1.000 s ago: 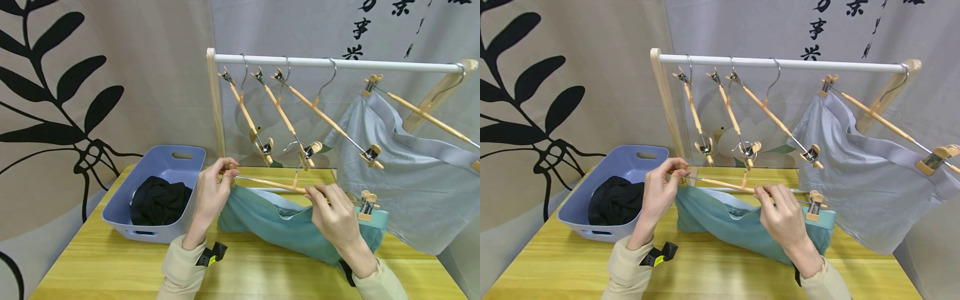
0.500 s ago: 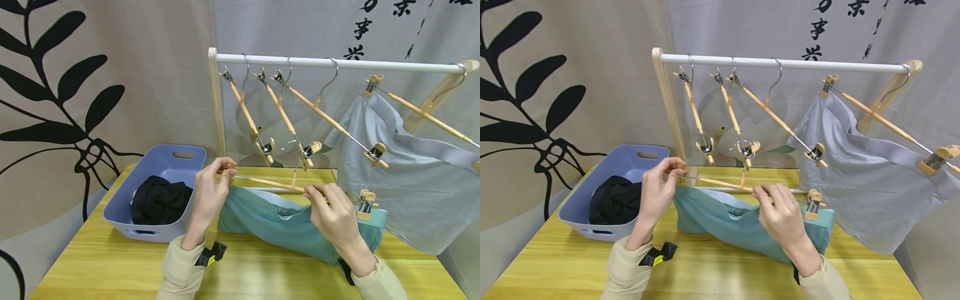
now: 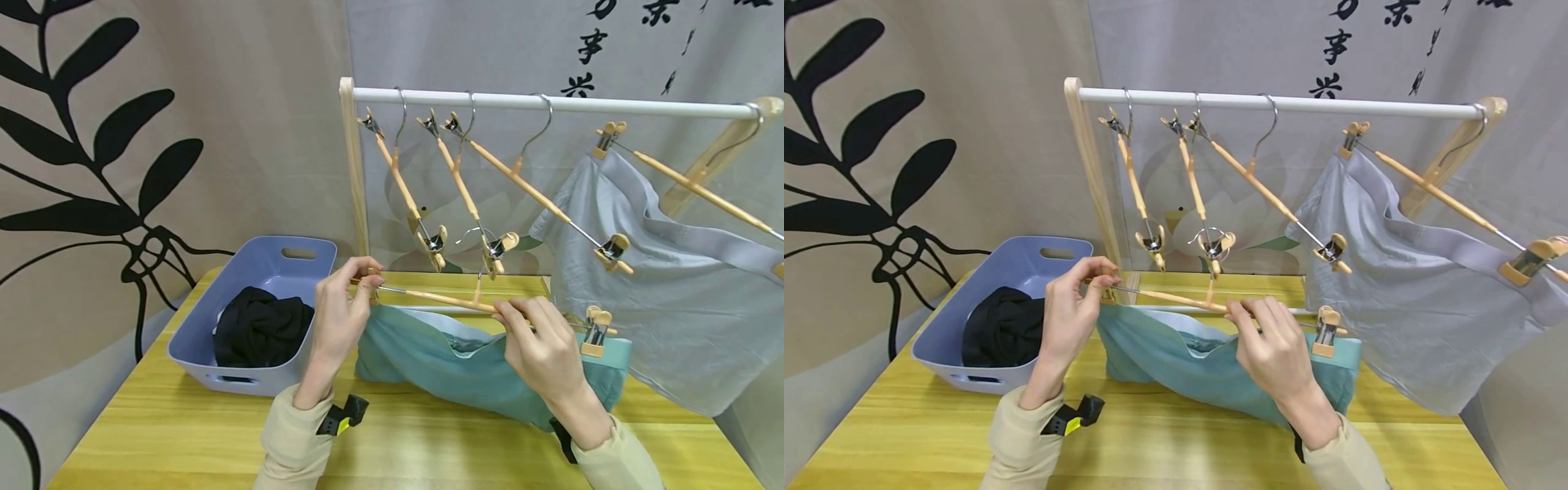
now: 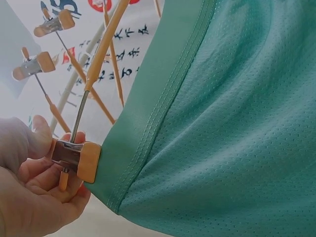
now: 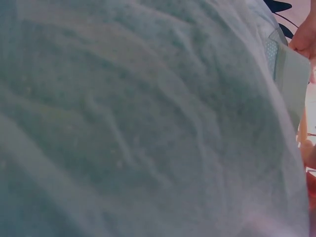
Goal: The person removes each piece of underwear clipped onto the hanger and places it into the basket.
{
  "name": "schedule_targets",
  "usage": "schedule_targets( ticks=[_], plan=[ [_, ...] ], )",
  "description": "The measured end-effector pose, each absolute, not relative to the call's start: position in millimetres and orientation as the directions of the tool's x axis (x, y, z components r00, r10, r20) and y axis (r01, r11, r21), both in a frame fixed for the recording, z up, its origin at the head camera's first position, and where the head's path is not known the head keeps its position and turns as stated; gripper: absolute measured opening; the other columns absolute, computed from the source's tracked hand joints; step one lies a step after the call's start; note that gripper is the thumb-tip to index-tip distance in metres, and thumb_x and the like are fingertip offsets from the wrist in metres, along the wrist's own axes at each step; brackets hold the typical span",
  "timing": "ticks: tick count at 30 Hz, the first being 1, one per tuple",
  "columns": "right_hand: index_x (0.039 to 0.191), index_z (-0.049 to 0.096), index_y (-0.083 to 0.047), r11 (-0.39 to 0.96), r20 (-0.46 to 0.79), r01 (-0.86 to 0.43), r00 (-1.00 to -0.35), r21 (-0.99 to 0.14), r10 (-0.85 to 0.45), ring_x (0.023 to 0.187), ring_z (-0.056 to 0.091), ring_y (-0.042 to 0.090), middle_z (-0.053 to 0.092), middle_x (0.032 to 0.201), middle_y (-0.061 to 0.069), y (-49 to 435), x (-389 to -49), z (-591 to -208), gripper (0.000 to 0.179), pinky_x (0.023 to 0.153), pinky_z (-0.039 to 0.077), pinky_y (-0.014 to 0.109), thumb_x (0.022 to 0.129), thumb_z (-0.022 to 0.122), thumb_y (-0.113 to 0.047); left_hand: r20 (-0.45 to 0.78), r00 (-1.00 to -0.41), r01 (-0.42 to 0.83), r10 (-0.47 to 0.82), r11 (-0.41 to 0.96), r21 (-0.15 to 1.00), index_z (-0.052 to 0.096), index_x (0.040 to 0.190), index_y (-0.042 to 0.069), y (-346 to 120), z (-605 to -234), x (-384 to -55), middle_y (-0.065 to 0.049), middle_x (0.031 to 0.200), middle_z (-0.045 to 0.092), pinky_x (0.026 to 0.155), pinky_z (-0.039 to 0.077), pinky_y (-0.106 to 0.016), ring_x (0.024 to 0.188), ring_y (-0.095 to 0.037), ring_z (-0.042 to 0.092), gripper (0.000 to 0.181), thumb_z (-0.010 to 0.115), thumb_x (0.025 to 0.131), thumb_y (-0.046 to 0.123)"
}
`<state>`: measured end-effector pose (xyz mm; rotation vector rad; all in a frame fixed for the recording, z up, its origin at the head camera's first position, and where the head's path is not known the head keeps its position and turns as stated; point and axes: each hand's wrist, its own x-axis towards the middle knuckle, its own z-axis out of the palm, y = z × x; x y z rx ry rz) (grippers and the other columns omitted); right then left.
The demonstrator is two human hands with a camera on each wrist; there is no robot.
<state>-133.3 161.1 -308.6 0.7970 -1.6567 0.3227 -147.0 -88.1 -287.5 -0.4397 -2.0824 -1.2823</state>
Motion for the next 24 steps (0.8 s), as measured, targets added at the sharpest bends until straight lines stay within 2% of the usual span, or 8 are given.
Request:
schedule_targets(
  ticks=[10, 18, 24],
  plan=[
    [0.081, 0.068, 0.004, 0.724, 0.946, -0.660, -0.059, 0.203, -0.318, 0.054, 0.049, 0.027, 0.060, 0.071, 0.016, 161.4, -133.3, -308.0, 0.026, 0.049, 0.039, 0.034, 0.096, 0.053, -0.012, 0.689, -0.723, 0.592, -0.052, 0.468, 0.656, 0.067, 0.091, 0.002, -87.7, -286.4, -147.3, -0.009, 0.080, 0.071, 0.059, 0.049, -0.025, 0.074, -0.021, 0.066, 0.009, 0.064, 0.088, 0.010],
    [0.081, 0.068, 0.004, 0.725, 0.945, -0.658, -0.061, 0.205, -0.323, 0.054, 0.049, 0.027, 0.060, 0.072, 0.016, 162.6, -133.2, -308.2, 0.026, 0.049, 0.040, 0.034, 0.096, 0.053, -0.011, 0.687, -0.725, 0.592, -0.051, 0.464, 0.659, 0.067, 0.090, 0.002, -86.9, -285.0, -147.1, -0.010, 0.080, 0.071, 0.058, 0.050, -0.031, 0.073, -0.022, 0.066, 0.009, 0.063, 0.089, 0.010],
    [0.080, 0.068, 0.004, 0.725, 0.946, -0.656, -0.052, 0.209, -0.320, 0.054, 0.049, 0.026, 0.060, 0.071, 0.015, 162.9, -133.4, -308.8, 0.027, 0.048, 0.040, 0.034, 0.096, 0.054, -0.012, 0.695, -0.717, 0.595, -0.050, 0.473, 0.649, 0.067, 0.090, 0.002, -86.5, -284.1, -146.5, -0.009, 0.079, 0.071, 0.060, 0.049, -0.027, 0.074, -0.022, 0.067, 0.010, 0.064, 0.088, 0.011]
  ],
)
